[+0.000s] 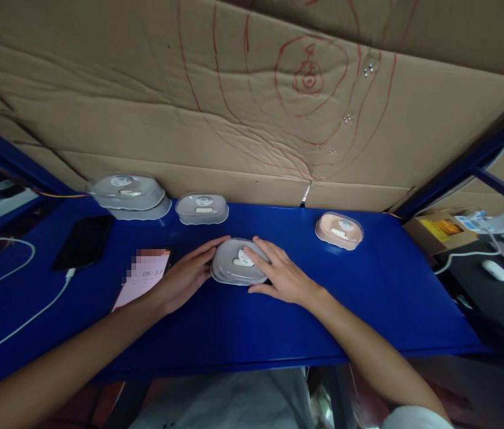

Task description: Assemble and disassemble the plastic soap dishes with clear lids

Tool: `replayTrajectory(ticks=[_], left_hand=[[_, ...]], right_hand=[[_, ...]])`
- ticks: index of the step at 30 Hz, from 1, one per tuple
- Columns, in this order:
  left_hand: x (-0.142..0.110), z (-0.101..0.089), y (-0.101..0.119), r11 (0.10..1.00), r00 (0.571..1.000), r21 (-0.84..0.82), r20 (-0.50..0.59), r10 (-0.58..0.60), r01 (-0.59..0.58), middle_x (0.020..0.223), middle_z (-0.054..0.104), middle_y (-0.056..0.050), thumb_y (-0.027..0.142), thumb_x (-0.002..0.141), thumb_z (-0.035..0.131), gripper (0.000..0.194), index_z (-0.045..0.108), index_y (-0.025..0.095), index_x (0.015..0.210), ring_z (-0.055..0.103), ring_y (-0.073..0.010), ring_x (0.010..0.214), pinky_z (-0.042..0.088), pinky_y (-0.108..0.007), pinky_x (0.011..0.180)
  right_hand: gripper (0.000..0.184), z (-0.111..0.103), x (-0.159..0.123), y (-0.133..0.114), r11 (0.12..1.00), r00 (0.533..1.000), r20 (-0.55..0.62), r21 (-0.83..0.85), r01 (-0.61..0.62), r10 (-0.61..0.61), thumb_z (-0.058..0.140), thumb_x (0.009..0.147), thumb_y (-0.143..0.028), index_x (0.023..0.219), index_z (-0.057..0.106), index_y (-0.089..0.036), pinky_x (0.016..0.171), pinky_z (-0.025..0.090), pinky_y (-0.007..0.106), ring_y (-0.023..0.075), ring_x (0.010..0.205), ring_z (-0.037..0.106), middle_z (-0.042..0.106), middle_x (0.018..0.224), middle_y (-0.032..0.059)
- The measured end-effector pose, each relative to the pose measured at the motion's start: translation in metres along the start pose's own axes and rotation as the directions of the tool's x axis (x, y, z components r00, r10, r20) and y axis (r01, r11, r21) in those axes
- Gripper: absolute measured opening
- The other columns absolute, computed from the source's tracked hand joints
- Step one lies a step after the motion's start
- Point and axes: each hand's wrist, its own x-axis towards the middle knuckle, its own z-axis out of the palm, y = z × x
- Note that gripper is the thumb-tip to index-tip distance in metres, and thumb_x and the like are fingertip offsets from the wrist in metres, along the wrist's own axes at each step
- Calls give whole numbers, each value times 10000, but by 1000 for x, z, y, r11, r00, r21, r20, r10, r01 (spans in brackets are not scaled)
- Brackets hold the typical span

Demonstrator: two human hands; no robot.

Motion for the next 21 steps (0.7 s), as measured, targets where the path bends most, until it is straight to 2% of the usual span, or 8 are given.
replayTrajectory(ticks=[4,8,12,17,21], left_hand=[[-3,2,4,996,999,89,17,32,-33,1312,741,-80,490,908,770,460,749,267,1310,634,-275,1203,484,-327,942],[-3,3,4,992,998,115,12,54,-55,1315,734,-77,502,909,764,462,748,271,1308,630,-269,1188,485,-325,935],[-3,4,3,991,999,125,4,36,-37,1299,736,-75,522,907,763,475,743,276,1313,635,-261,1154,491,-323,915],[-3,4,1,994,997,86,-27,69,-67,1345,711,-65,501,904,774,454,742,279,1299,609,-263,1222,491,-313,945],[-3,4,2,989,998,128,-7,69,-68,1305,722,-65,526,913,753,467,736,282,1310,621,-263,1165,490,-326,926]], right_hand=[[999,-2,0,-3,999,999,-8,-15,47,-47,709,923,-612,1701,177,-281,1194,405,631,409,1584,281,202,1741,222],[836,-3,-1,-5,998,997,-46,-21,63,-64,656,1004,-490,1693,220,-306,1214,389,627,383,1582,280,174,1762,169],[736,-3,-2,-7,994,994,-36,-41,97,-99,647,1015,-428,1664,319,-311,1241,344,647,396,1602,221,168,1772,132],[791,-1,1,-6,998,997,-68,56,38,-34,621,1029,-432,1693,216,-287,1238,359,627,361,1622,196,144,1769,156],[795,-1,1,-4,998,997,-46,0,68,-68,618,1029,-422,1694,197,-309,1247,343,637,368,1628,180,138,1768,151]])
